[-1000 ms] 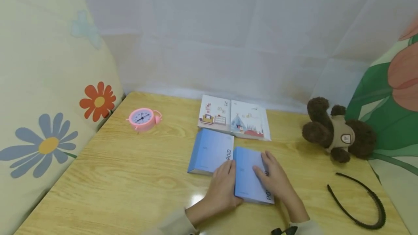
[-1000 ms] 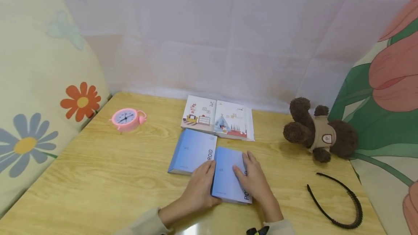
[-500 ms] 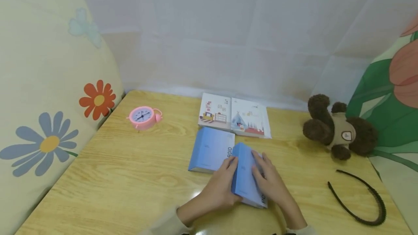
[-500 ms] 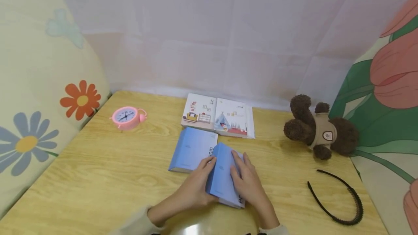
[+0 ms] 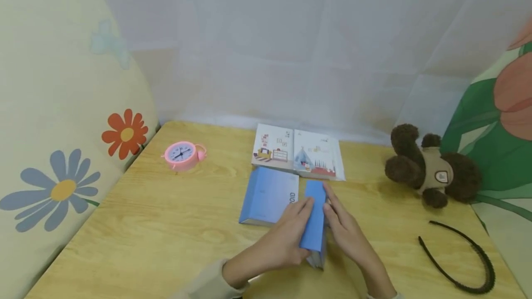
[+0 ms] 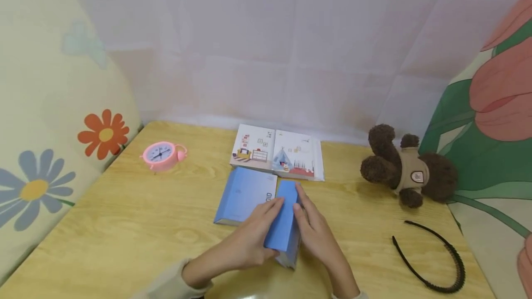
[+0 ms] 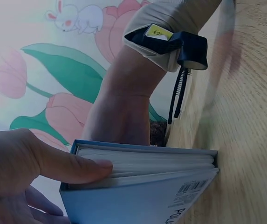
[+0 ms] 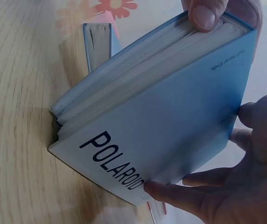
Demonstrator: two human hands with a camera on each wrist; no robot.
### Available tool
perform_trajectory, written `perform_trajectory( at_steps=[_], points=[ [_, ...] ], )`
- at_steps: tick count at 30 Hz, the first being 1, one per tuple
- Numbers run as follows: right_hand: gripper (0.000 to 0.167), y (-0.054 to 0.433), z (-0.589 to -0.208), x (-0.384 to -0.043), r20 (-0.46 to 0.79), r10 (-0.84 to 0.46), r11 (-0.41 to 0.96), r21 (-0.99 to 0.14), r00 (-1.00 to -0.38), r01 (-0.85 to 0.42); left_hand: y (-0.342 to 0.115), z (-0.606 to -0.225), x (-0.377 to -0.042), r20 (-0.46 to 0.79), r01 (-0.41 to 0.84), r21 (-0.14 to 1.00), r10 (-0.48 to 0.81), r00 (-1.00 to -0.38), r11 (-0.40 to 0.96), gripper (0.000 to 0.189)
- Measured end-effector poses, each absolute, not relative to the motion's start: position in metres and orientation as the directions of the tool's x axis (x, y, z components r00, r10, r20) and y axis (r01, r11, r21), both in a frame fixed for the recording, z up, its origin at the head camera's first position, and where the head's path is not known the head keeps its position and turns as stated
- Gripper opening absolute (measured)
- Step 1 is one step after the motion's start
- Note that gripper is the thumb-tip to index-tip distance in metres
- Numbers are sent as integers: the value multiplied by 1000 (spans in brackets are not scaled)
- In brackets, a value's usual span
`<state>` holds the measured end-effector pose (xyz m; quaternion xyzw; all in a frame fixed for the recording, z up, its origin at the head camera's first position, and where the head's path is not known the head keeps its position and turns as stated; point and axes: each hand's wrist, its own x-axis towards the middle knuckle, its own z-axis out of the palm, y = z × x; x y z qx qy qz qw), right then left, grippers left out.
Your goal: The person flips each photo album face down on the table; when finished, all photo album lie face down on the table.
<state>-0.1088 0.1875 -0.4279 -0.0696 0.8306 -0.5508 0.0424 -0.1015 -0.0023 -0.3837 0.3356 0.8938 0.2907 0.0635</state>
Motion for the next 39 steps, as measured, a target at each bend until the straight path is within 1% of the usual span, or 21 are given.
perform_trajectory(
  at_steps=[4, 6, 8, 10, 12, 14, 17, 19, 22, 23, 25, 29, 31, 33, 35, 37, 39],
  points=[
    [54, 188, -425, -107, -13, -170, 366, -929, -985, -51, -4, -388, -101, 67, 533, 613, 634, -771, 583, 104],
    [55, 188, -425, -106, -11, -158, 383, -922, -987, -51, -6, -394, -102, 76, 487, 691, 617, -783, 534, 109],
    [57, 189, -425, -106, 0, -143, 416, -907, -990, -60, -9, -405, -104, 88, 406, 807, 592, -801, 429, 117],
    [59, 190, -424, -105, 12, -132, 444, -893, -991, -70, -11, -419, -105, 100, 323, 898, 576, -811, 298, 125],
    [61, 191, -423, -105, 23, -124, 463, -883, -992, -78, -12, -434, -107, 124, 278, 942, 577, -807, 187, 129],
    [61, 192, -422, -105, 22, -119, 465, -882, -993, -76, -10, -448, -108, 156, 292, 947, 607, -780, 132, 128],
    [61, 192, -422, -104, 13, -120, 441, -895, -993, -65, -3, -462, -110, 221, 377, 920, 649, -728, 109, 121],
    [60, 193, -422, -103, 3, -128, 399, -915, -992, -54, 3, -467, -110, 251, 408, 908, 662, -707, 92, 117],
    [59, 193, -422, -102, -19, -148, 296, -955, -989, -26, 8, -470, -111, 269, 443, 889, 656, -705, 111, 112],
    [58, 194, -422, -102, -28, -153, 259, -966, -988, -13, 9, -470, -111, 264, 443, 888, 654, -708, 122, 114],
    [57, 197, -422, -100, -49, -158, 192, -981, -986, 18, 9, -469, -110, 252, 474, 860, 650, -717, 189, 116],
    [57, 208, -420, -95, -121, -138, 139, -985, -983, 102, 7, -467, -106, 192, 540, 751, 656, -730, 381, 122],
    [57, 216, -419, -90, -162, -118, 155, -978, -980, 143, 6, -467, -103, 163, 569, 680, 662, -731, 462, 118],
    [58, 223, -419, -87, -186, -104, 193, -967, -977, 164, 5, -466, -100, 137, 591, 624, 673, -727, 511, 113],
    [60, 228, -419, -84, -194, -84, 266, -950, -977, 165, 5, -464, -97, 116, 611, 576, 686, -719, 543, 108],
    [65, 232, -420, -80, -202, -49, 355, -919, -978, 172, 6, -462, -93, 101, 633, 527, 697, -710, 568, 104],
    [76, 235, -421, -78, -215, -20, 423, -887, -976, 187, 6, -460, -91, 95, 662, 469, 712, -696, 584, 100]
  ],
)
